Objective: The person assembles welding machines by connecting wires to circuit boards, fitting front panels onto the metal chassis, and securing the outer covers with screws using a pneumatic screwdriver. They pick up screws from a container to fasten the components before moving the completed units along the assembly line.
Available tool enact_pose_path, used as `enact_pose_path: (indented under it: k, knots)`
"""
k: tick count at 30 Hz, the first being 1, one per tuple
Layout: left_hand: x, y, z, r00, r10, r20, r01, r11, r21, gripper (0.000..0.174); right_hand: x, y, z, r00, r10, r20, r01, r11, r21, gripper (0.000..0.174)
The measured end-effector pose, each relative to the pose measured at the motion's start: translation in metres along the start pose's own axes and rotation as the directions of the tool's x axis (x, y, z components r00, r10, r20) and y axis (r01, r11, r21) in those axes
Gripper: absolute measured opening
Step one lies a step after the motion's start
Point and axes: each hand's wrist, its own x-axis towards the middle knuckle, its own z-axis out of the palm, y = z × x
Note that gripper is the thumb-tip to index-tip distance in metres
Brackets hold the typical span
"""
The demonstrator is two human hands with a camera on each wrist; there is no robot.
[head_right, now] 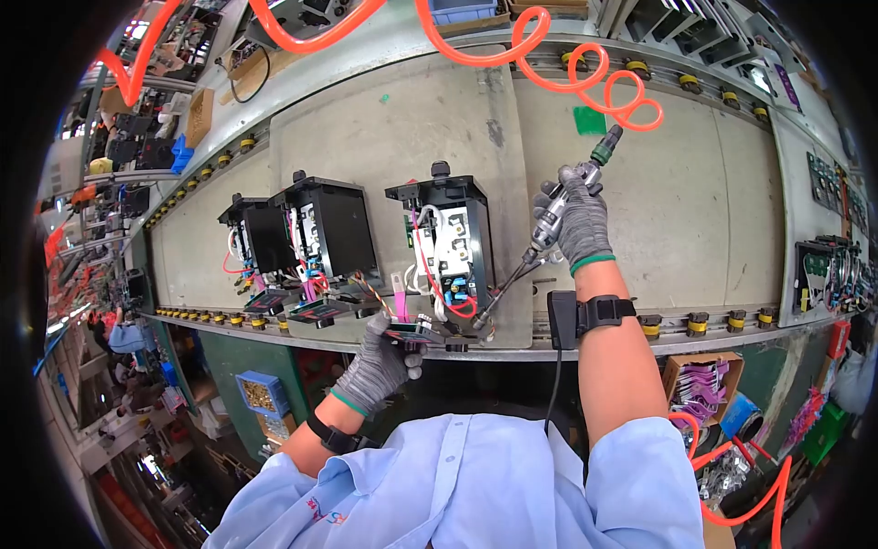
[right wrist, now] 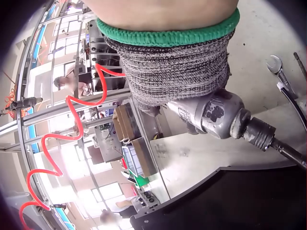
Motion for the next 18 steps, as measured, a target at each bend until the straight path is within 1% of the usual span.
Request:
enact_pose_path:
  k: [4,5,7,8,10,11,13,15,18]
  knots:
    - [0.005,0.003,0.003,0.997,-0.053,0.048,0.051,0.998,0.039,0.079,0.005,0.007,-0.008,0.999,0.045,-0.028,-0.044,0.999,0.006,0.036]
    - [0.006,0.003,0.003,0.997,-0.059,0.049,0.057,0.998,0.041,0.079,0.006,0.010,-0.011,0.998,0.062,-0.025,-0.062,0.998,0.026,0.036]
    - [0.006,0.003,0.001,0.990,-0.077,0.116,0.069,0.995,0.070,0.080,0.007,0.015,-0.011,0.995,0.095,-0.031,-0.093,0.993,0.069,0.034]
    - [0.006,0.004,0.002,0.990,-0.081,0.115,0.073,0.995,0.073,0.080,0.006,0.016,-0.011,0.995,0.096,-0.035,-0.093,0.993,0.073,0.034]
    - [0.006,0.005,0.002,0.981,-0.112,0.160,0.101,0.992,0.072,0.080,0.002,0.020,-0.011,0.987,0.158,-0.035,-0.153,0.982,0.113,0.030]
    - [0.007,0.004,0.001,0.980,-0.116,0.159,0.105,0.992,0.074,0.080,0.005,0.025,-0.015,0.983,0.184,-0.006,-0.181,0.972,0.152,0.029]
    - [0.011,0.002,-0.002,0.964,-0.151,0.218,0.154,0.988,0.003,0.078,0.008,0.033,-0.017,0.981,0.194,-0.003,-0.191,0.971,0.146,0.029]
    - [0.012,0.001,-0.006,0.960,-0.163,0.226,0.171,0.985,-0.017,0.077,0.009,0.036,-0.019,0.980,0.200,-0.005,-0.198,0.975,0.100,0.028]
    - [0.014,0.000,-0.010,0.960,-0.168,0.225,0.184,0.982,-0.052,0.073,0.014,0.044,-0.019,0.976,0.219,-0.017,-0.216,0.972,0.095,0.029]
